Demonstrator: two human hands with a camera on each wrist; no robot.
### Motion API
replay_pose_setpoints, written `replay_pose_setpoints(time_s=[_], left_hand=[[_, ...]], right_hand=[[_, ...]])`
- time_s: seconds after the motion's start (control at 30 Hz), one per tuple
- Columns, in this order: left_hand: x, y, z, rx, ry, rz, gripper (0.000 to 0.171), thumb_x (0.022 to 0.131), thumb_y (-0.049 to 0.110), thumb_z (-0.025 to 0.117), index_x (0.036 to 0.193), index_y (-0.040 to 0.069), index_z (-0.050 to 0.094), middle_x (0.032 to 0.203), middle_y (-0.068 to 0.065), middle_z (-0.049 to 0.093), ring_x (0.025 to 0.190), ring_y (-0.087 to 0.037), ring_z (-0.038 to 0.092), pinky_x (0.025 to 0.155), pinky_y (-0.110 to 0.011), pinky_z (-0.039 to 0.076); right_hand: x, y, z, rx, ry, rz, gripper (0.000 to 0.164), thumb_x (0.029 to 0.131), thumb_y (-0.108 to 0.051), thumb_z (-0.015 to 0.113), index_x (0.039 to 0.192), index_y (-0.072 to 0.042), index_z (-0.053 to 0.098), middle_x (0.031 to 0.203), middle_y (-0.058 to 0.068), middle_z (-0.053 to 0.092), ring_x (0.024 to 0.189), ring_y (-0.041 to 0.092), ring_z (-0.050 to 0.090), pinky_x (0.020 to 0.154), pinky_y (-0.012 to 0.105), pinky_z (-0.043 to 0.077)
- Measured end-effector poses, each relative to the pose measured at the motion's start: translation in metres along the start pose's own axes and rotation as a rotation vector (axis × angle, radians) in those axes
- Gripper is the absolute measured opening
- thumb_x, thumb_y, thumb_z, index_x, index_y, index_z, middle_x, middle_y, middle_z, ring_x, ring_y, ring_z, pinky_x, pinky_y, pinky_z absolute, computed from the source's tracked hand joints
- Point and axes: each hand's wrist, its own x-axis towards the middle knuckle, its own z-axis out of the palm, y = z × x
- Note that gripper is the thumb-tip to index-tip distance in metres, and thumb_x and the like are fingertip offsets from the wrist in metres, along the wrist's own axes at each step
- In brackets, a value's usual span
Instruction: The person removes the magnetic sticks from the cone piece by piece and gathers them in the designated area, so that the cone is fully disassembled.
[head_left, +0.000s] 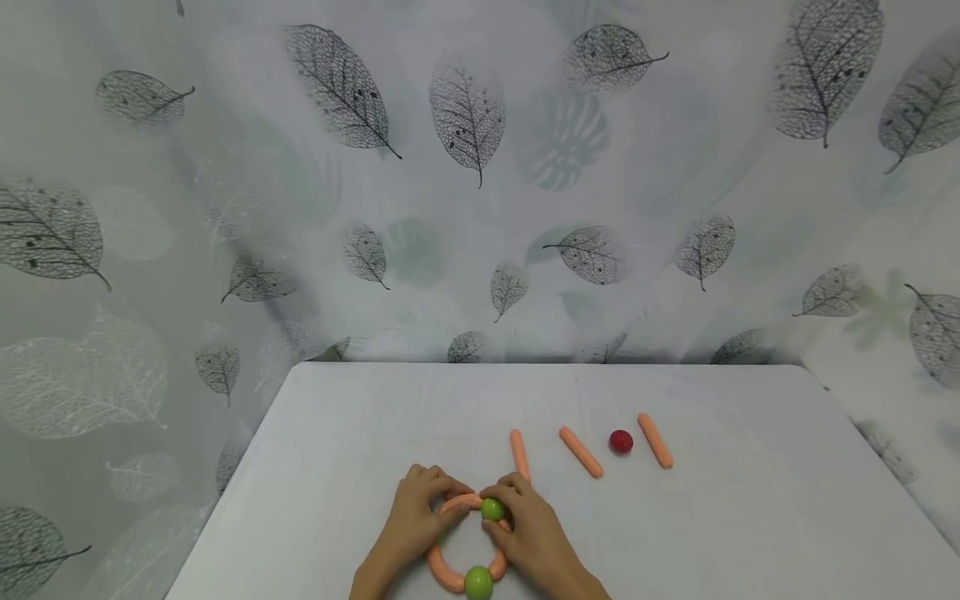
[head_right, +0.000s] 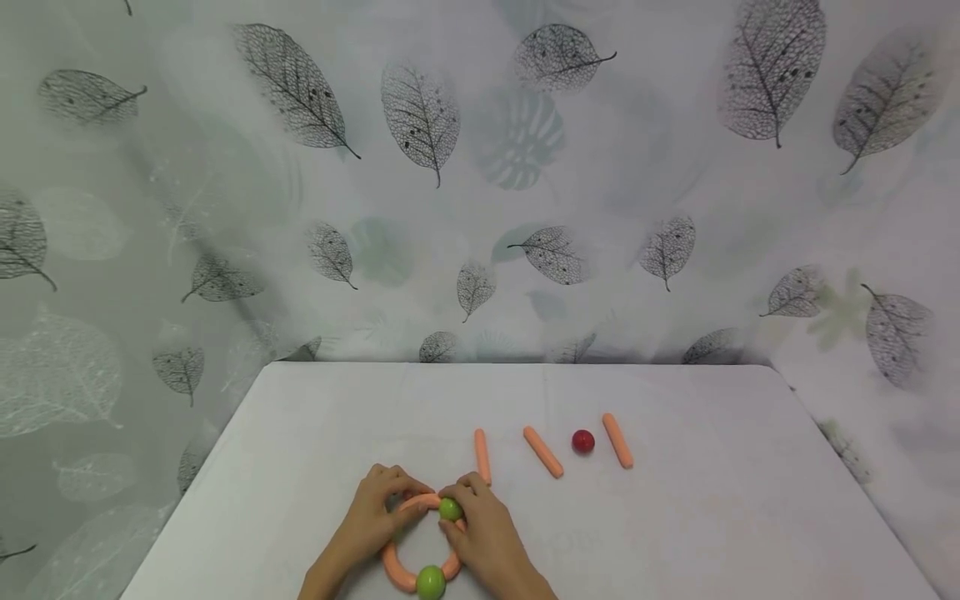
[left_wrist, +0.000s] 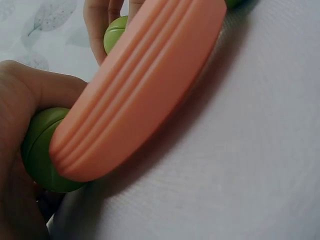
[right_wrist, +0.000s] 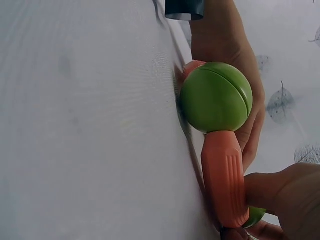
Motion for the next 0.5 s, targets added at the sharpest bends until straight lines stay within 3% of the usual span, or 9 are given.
replay_pose_setpoints(time_s=[0.23,0.5], left_hand=[[0.0048,-0.0008,0.0018,-0.017,0.013,0.001,0.012,0.084,0.044,0.084,0.092,0.037,0.080,0.084,0.027,0.062,0.084,-0.005,0.045,0.079,-0.026,0.036],[0.0005,-0.0033,0.0023,-0.025,-0.011,-0.038,0.013,0.082,0.044,0.085,0.091,0.036,0.081,0.083,0.025,0.063,0.084,-0.004,0.044,0.078,-0.024,0.035]], right_hand=[[0.0019,-0.0021,-0.0014,-0.029,0.041,0.011,0.032,0.084,-0.013,0.086,0.113,-0.019,0.074,0.113,-0.009,0.061,0.090,0.002,0.058,0.078,0.023,0.054],[-0.0026,-0.0051,0.0030,-0.060,0.039,0.028,0.032,0.084,-0.014,0.086,0.113,-0.017,0.074,0.115,-0.007,0.061,0.094,0.006,0.063,0.081,0.027,0.058]])
